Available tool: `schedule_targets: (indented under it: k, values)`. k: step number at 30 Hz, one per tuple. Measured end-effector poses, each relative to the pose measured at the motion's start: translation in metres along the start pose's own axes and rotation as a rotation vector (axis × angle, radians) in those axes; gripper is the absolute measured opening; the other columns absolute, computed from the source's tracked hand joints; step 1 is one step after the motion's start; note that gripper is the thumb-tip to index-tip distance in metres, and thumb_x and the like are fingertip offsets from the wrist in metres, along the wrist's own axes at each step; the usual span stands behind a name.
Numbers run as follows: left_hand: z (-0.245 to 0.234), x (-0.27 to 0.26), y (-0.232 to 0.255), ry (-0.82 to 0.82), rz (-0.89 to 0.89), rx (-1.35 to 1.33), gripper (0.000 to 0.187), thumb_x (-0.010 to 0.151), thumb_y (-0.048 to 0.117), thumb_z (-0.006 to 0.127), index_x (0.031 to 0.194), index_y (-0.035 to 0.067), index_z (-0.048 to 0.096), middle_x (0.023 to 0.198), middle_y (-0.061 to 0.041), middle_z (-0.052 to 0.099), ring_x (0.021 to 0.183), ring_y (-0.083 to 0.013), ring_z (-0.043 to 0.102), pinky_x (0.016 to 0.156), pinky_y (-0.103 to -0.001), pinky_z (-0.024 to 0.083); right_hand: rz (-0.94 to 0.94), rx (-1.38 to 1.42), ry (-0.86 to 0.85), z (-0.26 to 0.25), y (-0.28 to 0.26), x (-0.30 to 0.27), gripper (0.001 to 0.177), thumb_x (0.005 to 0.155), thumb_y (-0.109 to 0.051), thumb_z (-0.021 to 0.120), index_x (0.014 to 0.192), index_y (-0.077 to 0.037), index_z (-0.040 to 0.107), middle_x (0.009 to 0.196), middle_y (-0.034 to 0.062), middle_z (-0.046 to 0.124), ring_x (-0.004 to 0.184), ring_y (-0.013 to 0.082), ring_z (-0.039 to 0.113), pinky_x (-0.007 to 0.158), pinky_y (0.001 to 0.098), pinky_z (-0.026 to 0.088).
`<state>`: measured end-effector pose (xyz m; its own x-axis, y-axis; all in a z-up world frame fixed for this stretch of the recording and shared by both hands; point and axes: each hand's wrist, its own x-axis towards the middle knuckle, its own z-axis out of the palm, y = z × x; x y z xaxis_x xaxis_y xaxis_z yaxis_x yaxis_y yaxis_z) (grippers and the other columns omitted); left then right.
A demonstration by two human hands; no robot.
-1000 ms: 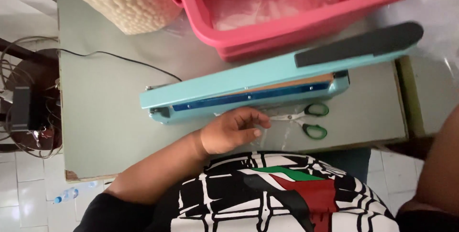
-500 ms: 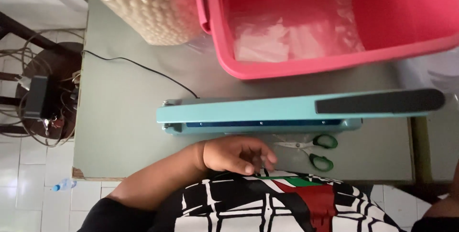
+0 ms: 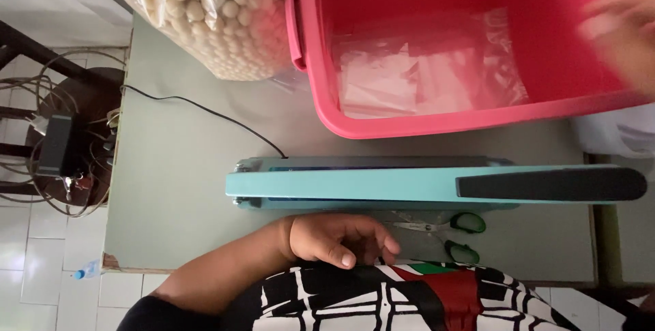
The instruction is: Cutting plastic bags to size with scissors and sealing them using a manual heat sealer at a workstation.
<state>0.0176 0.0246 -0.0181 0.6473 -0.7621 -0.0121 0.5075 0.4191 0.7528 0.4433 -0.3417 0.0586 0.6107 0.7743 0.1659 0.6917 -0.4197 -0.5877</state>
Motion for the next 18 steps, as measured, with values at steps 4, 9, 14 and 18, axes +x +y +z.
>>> schedule_targets:
  k: [4,9,14,18]
  values:
    - [-0.001,0.001,-0.003,-0.024,0.022,0.024,0.087,0.087,0.060,0.075,0.151,0.007,0.050,0.139,-0.004,0.061,0.107,-0.0109,0.055,0.094,-0.025,0.044,0.082,-0.918,-0.552,0.026,-0.200,0.092,0.041,0.096,-0.056,0.055,0.122,-0.031,0.074,0.110,-0.0036,0.080,0.090,0.0166,0.079,0.077,0.0317,0.060]
    - [0.008,-0.004,0.008,-0.051,-0.025,0.026,0.084,0.085,0.061,0.077,0.141,0.002,0.057,0.126,-0.006,0.065,0.105,-0.0124,0.061,0.093,-0.028,0.049,0.264,-0.623,-0.621,0.048,-0.200,0.150,0.045,0.093,-0.043,0.066,0.132,-0.020,0.069,0.126,0.0049,0.073,0.108,0.0253,0.072,0.093,0.0389,0.054]
    - [0.018,-0.017,0.041,-0.135,0.185,0.382,0.060,0.095,0.058,0.062,0.127,0.006,0.059,0.123,-0.012,0.059,0.106,-0.0235,0.058,0.094,-0.034,0.047,0.361,-0.322,-0.585,0.061,-0.214,0.168,0.042,0.098,-0.030,0.069,0.135,-0.010,0.069,0.118,0.0135,0.073,0.104,0.0282,0.068,0.091,0.0393,0.049]
    - [0.013,-0.015,0.033,-0.156,0.202,0.408,0.051,0.096,0.047,0.067,0.128,0.008,0.060,0.125,-0.011,0.062,0.115,-0.0248,0.061,0.102,-0.037,0.050,0.222,-0.513,-0.648,0.073,-0.196,0.173,0.043,0.093,-0.033,0.072,0.131,-0.012,0.073,0.121,0.0119,0.077,0.104,0.0285,0.074,0.094,0.0392,0.054]
